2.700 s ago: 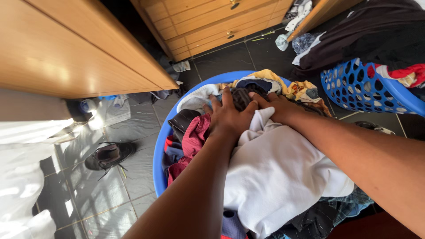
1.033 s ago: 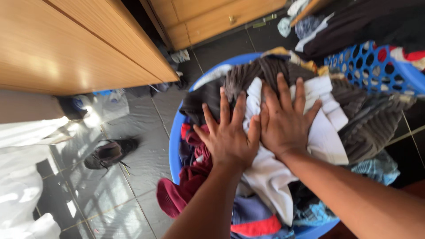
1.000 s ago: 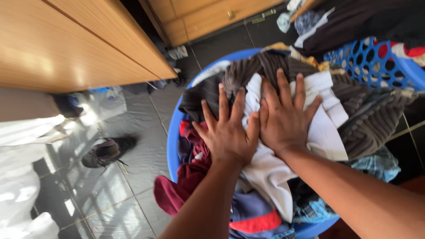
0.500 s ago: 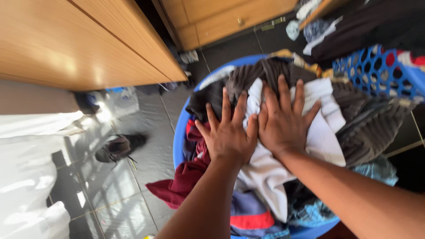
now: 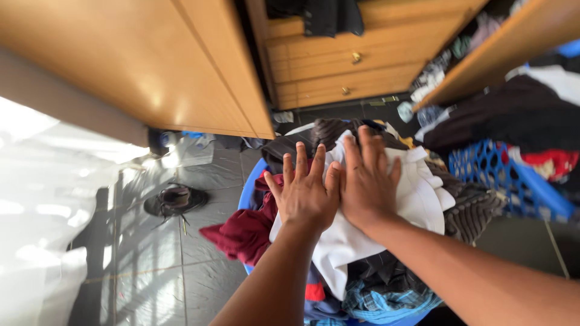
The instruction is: The person gathers scattered shoes and clothes from the floor, stacks them on a suitcase, and places folded garments into a laundry basket. The person handles multiple pairs of shoes and several pieces of clothing, moving them from the floor to organized piles.
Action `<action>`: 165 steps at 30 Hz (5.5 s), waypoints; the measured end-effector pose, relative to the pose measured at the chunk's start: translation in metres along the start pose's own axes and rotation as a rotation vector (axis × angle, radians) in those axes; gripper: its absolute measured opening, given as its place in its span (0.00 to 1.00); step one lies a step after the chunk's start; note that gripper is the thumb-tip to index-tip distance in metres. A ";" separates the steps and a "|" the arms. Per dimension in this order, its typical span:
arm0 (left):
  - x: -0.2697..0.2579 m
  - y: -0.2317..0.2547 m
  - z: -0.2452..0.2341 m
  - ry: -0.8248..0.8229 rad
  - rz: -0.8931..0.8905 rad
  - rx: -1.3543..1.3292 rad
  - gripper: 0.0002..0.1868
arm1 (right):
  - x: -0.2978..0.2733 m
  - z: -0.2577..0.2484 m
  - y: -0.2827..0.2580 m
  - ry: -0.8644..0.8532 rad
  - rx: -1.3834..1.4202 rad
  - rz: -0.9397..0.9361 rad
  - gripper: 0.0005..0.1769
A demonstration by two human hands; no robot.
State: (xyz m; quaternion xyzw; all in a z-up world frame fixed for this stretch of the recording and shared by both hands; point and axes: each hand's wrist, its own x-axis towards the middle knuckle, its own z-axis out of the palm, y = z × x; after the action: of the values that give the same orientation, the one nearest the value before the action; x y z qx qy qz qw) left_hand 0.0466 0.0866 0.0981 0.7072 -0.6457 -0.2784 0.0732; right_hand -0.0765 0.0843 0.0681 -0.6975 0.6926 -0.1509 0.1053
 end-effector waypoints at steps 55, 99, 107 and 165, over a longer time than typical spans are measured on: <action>-0.406 -0.402 -0.161 0.692 -1.098 -0.495 0.33 | -0.290 0.073 -0.526 -0.600 0.153 -1.380 0.16; -0.835 -0.531 -0.027 1.109 -1.991 -0.940 0.32 | -0.800 0.141 -0.692 -1.240 -0.059 -2.532 0.29; -0.850 -0.570 -0.035 1.170 -2.117 -1.053 0.30 | -0.837 0.169 -0.728 -1.385 -0.058 -2.617 0.23; -0.825 -0.789 0.342 0.801 -2.026 -1.291 0.24 | -0.910 0.555 -0.562 -1.176 -0.618 -1.427 0.15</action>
State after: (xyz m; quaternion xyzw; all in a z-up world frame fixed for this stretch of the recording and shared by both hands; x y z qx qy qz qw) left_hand 0.5590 1.0844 -0.3060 0.7535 0.5035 -0.2400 0.3481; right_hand 0.6510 0.9678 -0.3078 -0.9140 -0.0468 0.3813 0.1304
